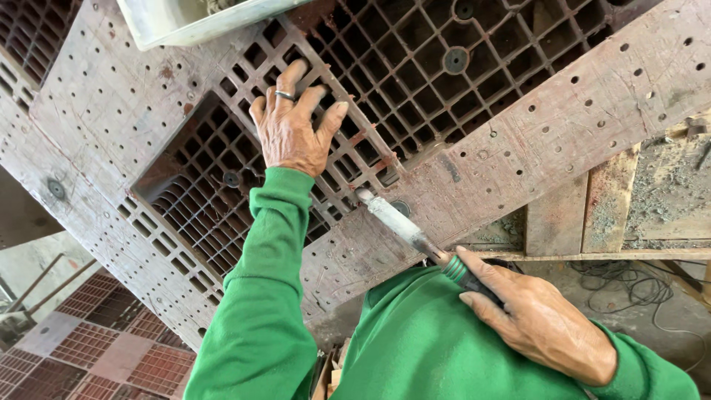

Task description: The person scrapes a large wooden mold with a grid pattern using a chisel and a soldering iron. They alternate between the two tools to remove residue from the mold's surface and grid cells.

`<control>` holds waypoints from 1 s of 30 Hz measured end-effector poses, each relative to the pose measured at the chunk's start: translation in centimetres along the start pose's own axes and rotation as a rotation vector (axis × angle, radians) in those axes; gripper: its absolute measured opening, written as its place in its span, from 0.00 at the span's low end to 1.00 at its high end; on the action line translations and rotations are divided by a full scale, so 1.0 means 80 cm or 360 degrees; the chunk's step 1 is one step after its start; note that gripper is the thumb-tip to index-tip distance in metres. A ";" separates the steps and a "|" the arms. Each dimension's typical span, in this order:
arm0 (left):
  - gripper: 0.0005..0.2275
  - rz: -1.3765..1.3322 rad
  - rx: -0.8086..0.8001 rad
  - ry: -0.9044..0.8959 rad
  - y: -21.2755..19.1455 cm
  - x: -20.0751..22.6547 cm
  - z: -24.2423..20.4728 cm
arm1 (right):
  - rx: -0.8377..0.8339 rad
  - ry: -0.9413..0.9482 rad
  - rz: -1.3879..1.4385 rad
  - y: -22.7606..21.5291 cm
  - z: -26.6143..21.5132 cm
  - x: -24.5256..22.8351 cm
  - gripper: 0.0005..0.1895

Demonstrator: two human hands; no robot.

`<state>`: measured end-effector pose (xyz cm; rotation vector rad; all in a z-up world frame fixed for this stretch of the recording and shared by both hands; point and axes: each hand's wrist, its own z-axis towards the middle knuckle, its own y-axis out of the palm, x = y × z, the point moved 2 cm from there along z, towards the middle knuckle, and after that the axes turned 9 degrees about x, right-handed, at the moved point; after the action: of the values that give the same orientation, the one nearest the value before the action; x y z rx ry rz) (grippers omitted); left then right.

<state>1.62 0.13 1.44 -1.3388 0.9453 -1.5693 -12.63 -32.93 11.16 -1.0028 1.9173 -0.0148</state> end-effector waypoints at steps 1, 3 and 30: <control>0.25 -0.0005 -0.0002 -0.0012 0.000 0.001 0.000 | -0.0016 -0.0045 -0.0001 -0.003 0.002 -0.004 0.37; 0.25 0.0003 0.0006 -0.0011 0.001 0.001 0.003 | -0.0079 -0.0080 0.0006 -0.011 0.009 -0.012 0.38; 0.24 -0.0049 0.0115 0.0054 -0.001 -0.012 -0.012 | 0.0089 -0.0160 0.0621 0.075 -0.044 0.027 0.43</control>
<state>0.75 1.03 1.03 -1.2859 0.8841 -1.6387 -19.56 -31.66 9.18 -0.5687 1.9777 0.2014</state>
